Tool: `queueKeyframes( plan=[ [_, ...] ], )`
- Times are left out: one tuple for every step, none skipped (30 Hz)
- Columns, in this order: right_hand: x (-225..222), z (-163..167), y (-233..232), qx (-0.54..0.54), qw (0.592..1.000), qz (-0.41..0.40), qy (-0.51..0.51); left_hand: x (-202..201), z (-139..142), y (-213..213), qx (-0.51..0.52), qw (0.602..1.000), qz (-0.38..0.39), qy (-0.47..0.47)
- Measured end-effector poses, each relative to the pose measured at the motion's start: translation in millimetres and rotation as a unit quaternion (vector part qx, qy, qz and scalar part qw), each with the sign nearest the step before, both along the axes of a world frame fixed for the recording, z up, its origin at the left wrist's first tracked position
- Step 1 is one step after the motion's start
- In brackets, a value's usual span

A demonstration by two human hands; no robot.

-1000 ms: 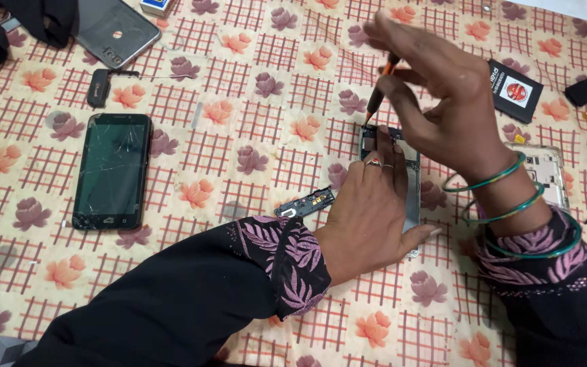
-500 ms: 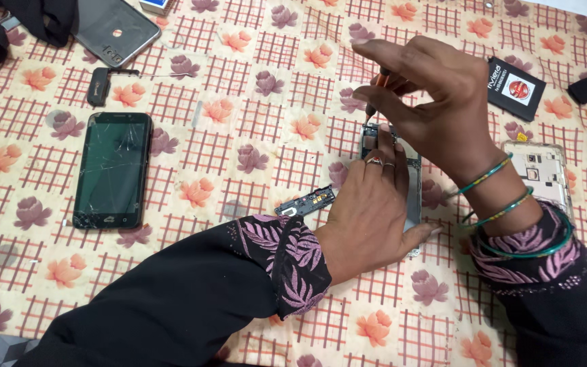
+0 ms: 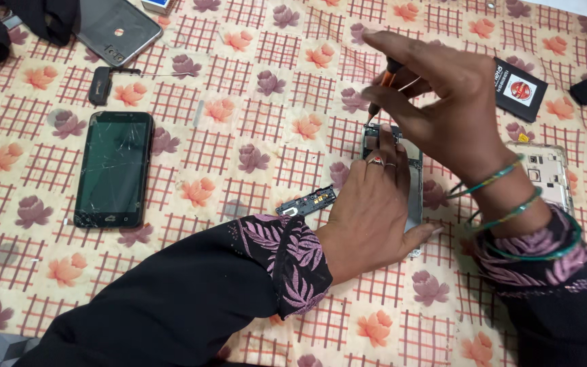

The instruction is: The person works on a disassembled smartphone lying on a bed, prying and repositioning small internal components and the board inside the frame by hand. They then pick up a screwdriver and drive it into the phone assembly, and finally handle a small part near a toothbrush and the phone's back cover.

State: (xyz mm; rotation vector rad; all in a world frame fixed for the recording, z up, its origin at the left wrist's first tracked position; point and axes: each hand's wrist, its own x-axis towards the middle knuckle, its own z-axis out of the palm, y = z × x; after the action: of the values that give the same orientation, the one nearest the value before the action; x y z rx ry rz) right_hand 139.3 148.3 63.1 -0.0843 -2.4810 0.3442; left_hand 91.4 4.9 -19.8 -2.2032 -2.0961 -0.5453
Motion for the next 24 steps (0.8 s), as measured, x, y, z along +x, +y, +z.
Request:
queueKeyframes(
  plan=[
    [1.6, -0.7, 0.7, 0.016, 1.0, 0.009, 0.01, 0.2, 0.1, 0.4, -0.021, 1.0, -0.003, 0.001],
    [2.8, -1.0, 1.7, 0.033, 0.999, 0.018, 0.021, -0.2, 0.4, 0.3, 0.0, 1.0, 0.0, 0.006],
    [3.4, -1.4, 2.9, 0.05, 0.998, 0.029, 0.031, -0.4, 0.9, -0.1, 0.021, 1.0, 0.003, 0.011],
    [4.3, -1.9, 3.7, 0.034, 0.998, 0.041, 0.023, 0.0, 1.1, -0.7, 0.041, 0.999, 0.007, 0.015],
    [5.8, -2.3, 4.3, 0.018, 0.998, 0.052, 0.016, 0.3, 1.1, -1.0, 0.035, 0.999, 0.008, 0.01],
    [5.1, -3.2, 4.7, 0.016, 0.999, 0.042, 0.013, -0.3, 1.4, -1.1, 0.029, 1.0, 0.008, 0.005],
    [4.4, -4.0, 5.0, 0.015, 0.999, 0.032, 0.01, -0.5, 1.7, -1.2, 0.023, 1.0, 0.009, 0.001],
    [2.6, -5.1, 5.2, 0.026, 1.0, 0.001, 0.01, 0.0, 2.0, -1.4, 0.036, 0.999, 0.013, 0.008],
    [1.3, -5.6, 5.2, 0.038, 0.999, -0.029, 0.01, 0.5, 2.3, -1.7, 0.049, 0.999, 0.018, 0.016],
    [0.1, -5.7, 4.8, 0.034, 0.999, -0.024, 0.012, -0.3, 2.6, -1.9, 0.062, 0.998, 0.023, 0.024],
    [-0.4, -5.3, 4.2, 0.029, 0.999, -0.019, 0.013, -0.9, 2.8, -1.6, 0.038, 0.999, 0.011, 0.009],
    [0.2, -4.7, 2.8, 0.024, 1.0, -0.014, 0.013, -0.8, 2.7, -1.6, 0.013, 1.0, -0.002, -0.008],
    [0.9, -4.0, 1.4, 0.019, 1.0, -0.009, 0.013, -0.7, 2.5, -1.3, -0.011, 1.0, -0.015, -0.025],
    [0.9, -3.0, 0.1, 0.014, 1.0, -0.004, 0.014, -0.8, 2.7, -0.9, -0.005, 1.0, -0.007, -0.005],
    [1.2, -1.7, -0.8, 0.017, 1.0, 0.003, 0.018, -0.2, 2.9, -0.4, 0.001, 1.0, 0.0, 0.014],
    [1.5, -0.6, -1.7, 0.02, 1.0, 0.011, 0.021, 0.2, 3.1, -0.1, 0.007, 0.999, 0.008, 0.033],
    [2.3, 1.0, -1.8, 0.03, 0.999, 0.021, 0.028, 0.0, 3.0, -1.2, 0.047, 0.998, 0.008, 0.03],
    [2.1, 2.2, -1.6, 0.041, 0.998, 0.031, 0.035, -0.7, 2.9, -3.1, 0.086, 0.996, 0.008, 0.027],
    [2.1, 2.5, -1.9, 0.027, 0.998, 0.044, 0.029, -0.5, 2.8, -4.3, 0.125, 0.992, 0.008, 0.023],
    [2.8, 2.3, -2.5, 0.012, 0.998, 0.057, 0.023, -0.2, 2.6, -3.9, 0.103, 0.994, 0.008, 0.021],
    [2.2, 1.8, -2.4, 0.001, 0.999, 0.051, 0.018, -0.2, 2.5, -2.5, 0.081, 0.996, 0.008, 0.02],
    [1.8, 1.2, -2.3, -0.01, 0.999, 0.044, 0.013, -0.8, 2.5, -1.4, 0.06, 0.998, 0.007, 0.02],
    [0.5, -0.3, -2.4, -0.016, 1.0, 0.017, 0.007, -1.0, 2.2, -1.4, 0.027, 1.0, -0.002, 0.007],
    [-0.3, -1.3, -2.2, -0.023, 1.0, -0.009, 0.002, -1.4, 1.7, -2.0, -0.005, 1.0, -0.011, -0.006]
  ],
)
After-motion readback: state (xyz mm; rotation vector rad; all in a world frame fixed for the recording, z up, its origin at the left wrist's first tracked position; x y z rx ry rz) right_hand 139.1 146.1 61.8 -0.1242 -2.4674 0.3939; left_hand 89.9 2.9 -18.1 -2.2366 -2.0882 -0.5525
